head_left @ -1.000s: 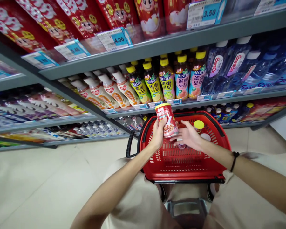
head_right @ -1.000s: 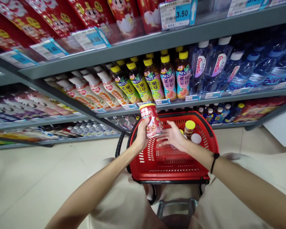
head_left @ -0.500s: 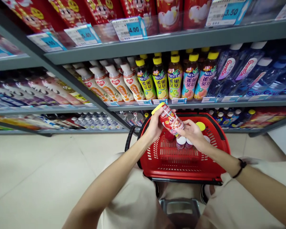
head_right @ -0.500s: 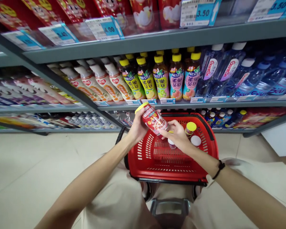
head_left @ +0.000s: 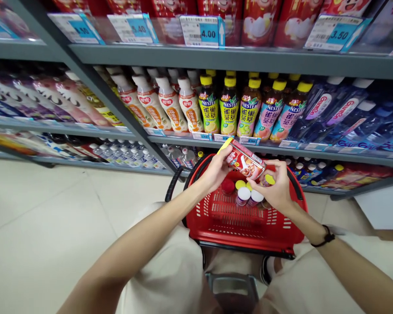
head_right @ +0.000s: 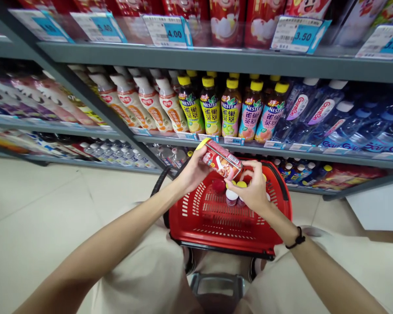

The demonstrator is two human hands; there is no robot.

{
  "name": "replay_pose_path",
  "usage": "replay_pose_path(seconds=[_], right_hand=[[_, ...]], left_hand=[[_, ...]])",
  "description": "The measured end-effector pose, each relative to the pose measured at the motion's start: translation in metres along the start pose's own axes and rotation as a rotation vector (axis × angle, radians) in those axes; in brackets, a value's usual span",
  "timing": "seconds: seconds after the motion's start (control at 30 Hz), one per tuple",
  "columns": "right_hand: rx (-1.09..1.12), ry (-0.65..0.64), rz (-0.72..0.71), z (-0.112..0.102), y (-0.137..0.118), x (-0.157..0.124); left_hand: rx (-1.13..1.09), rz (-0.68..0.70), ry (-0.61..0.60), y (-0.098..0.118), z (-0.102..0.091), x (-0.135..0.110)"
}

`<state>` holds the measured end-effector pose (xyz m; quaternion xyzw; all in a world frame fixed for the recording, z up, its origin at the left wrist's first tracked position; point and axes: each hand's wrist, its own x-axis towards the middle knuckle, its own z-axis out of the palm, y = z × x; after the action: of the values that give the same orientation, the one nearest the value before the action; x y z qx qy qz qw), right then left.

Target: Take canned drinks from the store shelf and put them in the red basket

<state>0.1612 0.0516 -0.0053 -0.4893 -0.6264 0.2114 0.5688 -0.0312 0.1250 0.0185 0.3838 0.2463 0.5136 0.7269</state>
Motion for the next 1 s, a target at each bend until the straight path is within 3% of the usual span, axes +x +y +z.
replay_pose_path(seconds=[0.23,0.47,0.63,0.83,1.0], right_hand=[[0.285,-0.004,0.22,0.013,0.005,0.006],[0.456,-0.103,0.493,0.012,-0.002,0.008],[0.561,-0.101,0.523,0.012,-0.007,0.007],[0.636,-0.254,0.589,0.014,-0.008,0.0],[0.681,-0.278,0.63,0.018,-0.008,-0.008]], left_hand=[[0.044,-0.003,0.039,-0.003,-0.008,0.002],[0.058,0.024,0.054,0.002,-0.005,0.002],[0.099,0.054,0.041,0.003,-0.004,0.001],[0.1,0.067,0.024,0.004,-0.005,0.003],[0.112,0.027,0.017,0.0,-0.007,0.007]])
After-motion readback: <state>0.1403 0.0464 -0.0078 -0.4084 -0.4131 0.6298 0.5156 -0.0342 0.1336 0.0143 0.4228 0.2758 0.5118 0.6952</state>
